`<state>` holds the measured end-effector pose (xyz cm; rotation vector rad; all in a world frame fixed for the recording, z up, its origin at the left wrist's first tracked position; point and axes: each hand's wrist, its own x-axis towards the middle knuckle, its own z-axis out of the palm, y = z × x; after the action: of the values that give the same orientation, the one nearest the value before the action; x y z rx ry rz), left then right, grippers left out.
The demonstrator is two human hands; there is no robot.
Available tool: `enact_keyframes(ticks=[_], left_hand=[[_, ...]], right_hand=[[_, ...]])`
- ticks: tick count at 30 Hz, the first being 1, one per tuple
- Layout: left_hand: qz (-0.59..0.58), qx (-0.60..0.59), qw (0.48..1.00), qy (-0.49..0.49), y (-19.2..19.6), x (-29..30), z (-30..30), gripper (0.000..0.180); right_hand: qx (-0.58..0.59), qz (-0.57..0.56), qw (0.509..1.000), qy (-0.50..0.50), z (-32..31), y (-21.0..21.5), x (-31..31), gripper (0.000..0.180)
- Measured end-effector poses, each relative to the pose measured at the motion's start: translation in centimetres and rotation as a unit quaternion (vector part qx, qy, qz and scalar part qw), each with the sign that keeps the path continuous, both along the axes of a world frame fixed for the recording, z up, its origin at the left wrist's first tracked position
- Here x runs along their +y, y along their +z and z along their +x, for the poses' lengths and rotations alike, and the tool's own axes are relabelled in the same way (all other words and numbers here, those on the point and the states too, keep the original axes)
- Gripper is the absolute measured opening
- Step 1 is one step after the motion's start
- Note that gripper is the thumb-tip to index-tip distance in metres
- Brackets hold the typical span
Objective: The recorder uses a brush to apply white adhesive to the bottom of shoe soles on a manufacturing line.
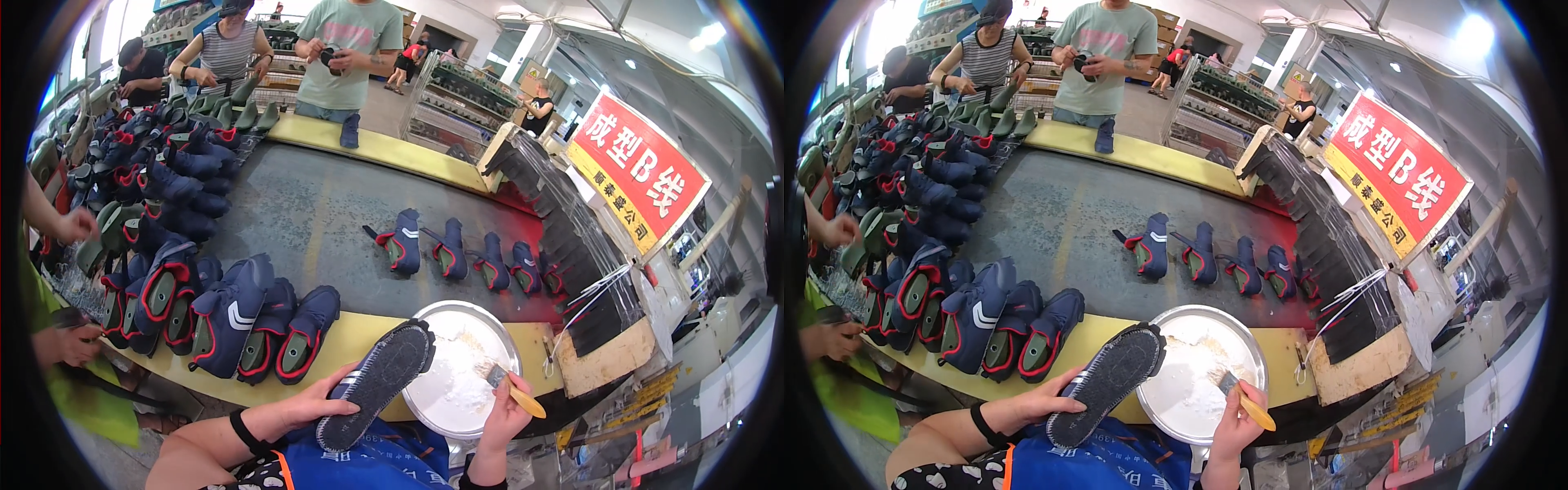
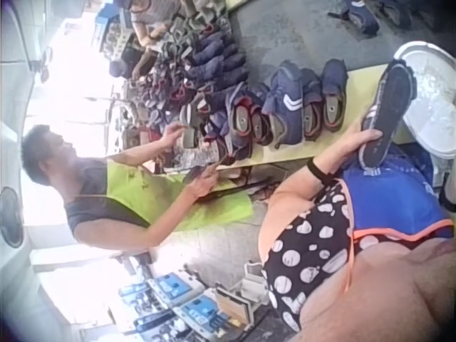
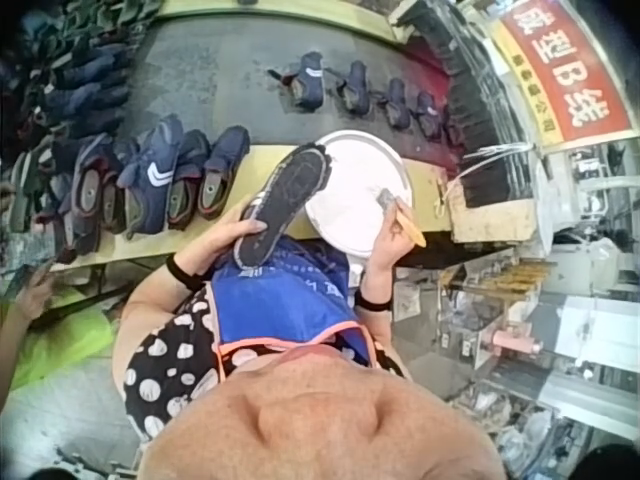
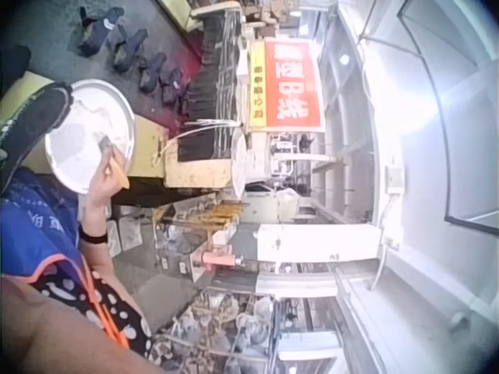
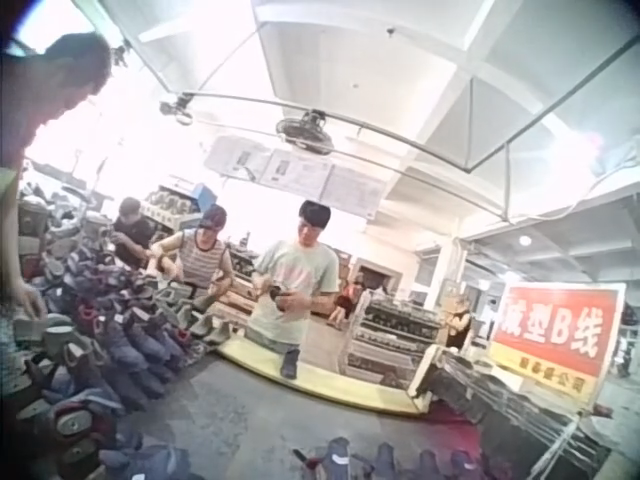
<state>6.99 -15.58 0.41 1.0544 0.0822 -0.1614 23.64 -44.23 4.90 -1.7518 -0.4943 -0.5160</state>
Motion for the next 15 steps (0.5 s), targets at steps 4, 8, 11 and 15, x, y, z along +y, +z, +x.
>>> enact_keyframes(ticks=[4,8,11,15], left_hand=[[0.004,0.019,1.000,-0.006,0.8,-0.2,0.0,0.095],[0.024,0.011,1.000,0.006,1.5,-0.4,-0.1,0.095],[0.018,0.011,1.000,0.004,1.7,-0.5,-0.1,0.095],[0.014,0.021,1.000,0.004,1.6,-0.6,-0.2,0.095]], right_hand=[[0.011,0.037,0.999,-0.018,-0.2,0.4,-0.6,0.020],[-0.027,0.050,0.997,-0.057,-0.5,0.1,-0.7,0.020],[-0.062,0.008,0.996,-0.059,-0.6,0.0,-0.5,0.019],[-0.073,0.001,0.997,-0.036,-0.9,0.4,-0.4,0.017]])
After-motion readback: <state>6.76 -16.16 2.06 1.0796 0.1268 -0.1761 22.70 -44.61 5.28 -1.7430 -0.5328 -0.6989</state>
